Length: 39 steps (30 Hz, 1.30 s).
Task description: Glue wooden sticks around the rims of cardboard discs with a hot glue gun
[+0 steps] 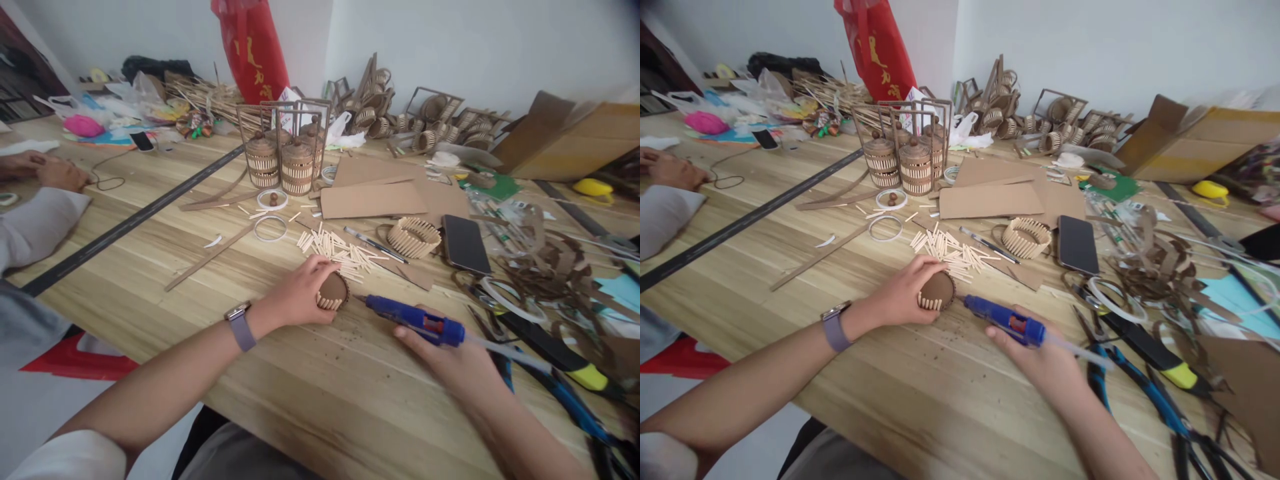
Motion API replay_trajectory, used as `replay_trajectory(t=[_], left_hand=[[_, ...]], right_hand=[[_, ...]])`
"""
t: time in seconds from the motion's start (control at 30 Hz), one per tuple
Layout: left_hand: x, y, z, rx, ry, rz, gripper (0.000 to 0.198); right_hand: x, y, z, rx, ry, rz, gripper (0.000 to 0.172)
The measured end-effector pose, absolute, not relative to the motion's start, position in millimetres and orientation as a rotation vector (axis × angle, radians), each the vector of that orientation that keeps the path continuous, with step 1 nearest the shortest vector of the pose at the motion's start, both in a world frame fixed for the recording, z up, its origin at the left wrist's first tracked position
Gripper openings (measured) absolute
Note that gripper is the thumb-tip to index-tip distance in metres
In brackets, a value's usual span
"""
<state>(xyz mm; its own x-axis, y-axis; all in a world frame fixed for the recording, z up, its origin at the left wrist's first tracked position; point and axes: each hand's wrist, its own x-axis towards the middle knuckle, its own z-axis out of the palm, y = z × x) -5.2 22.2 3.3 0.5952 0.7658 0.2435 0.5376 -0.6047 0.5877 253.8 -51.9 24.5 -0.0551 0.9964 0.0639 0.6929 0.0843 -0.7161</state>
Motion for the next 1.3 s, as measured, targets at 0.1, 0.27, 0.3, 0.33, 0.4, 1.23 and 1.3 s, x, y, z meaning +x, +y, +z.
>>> replay_trajectory(t=[0.1,0.27,0.3,0.33,0.4,1.23,1.3], left_hand=[[-4.8,22.5,3.2,2.376,1.031,0.678,0.079],[-4.7,22.3,1.4,2.377,1.022,0.704,0.079],[-4.8,22.3,0.9,2.375,1.021,0.711,0.079],[-4.9,22.3,0.5,2.374,1.02,0.713,0.08],[-5.1,22.4,-0.1,2.373,1.024,0.709,0.08],[-4.6,23.1,4.2,2.354,1.031,0.667,0.082],[-4.4,23.3,3.8,2.352,1.038,0.656,0.082]], right_hand=[[268.2,-51.7,33.0,-1.615,-1.826,1.151,0.036],[274.5,-49.2,47.1,-1.595,-1.797,1.494,0.044],[274.3,-47.6,48.3,-1.601,-1.847,1.433,0.045],[274.2,-45.8,49.1,-1.625,-1.914,1.335,0.047],[274.5,-41.1,50.1,-1.729,-2.061,1.077,0.048],[235.9,61.6,37.2,-1.782,-2.534,-0.093,0.018],[238.0,52.7,43.4,-1.782,-2.496,-0.072,0.014]])
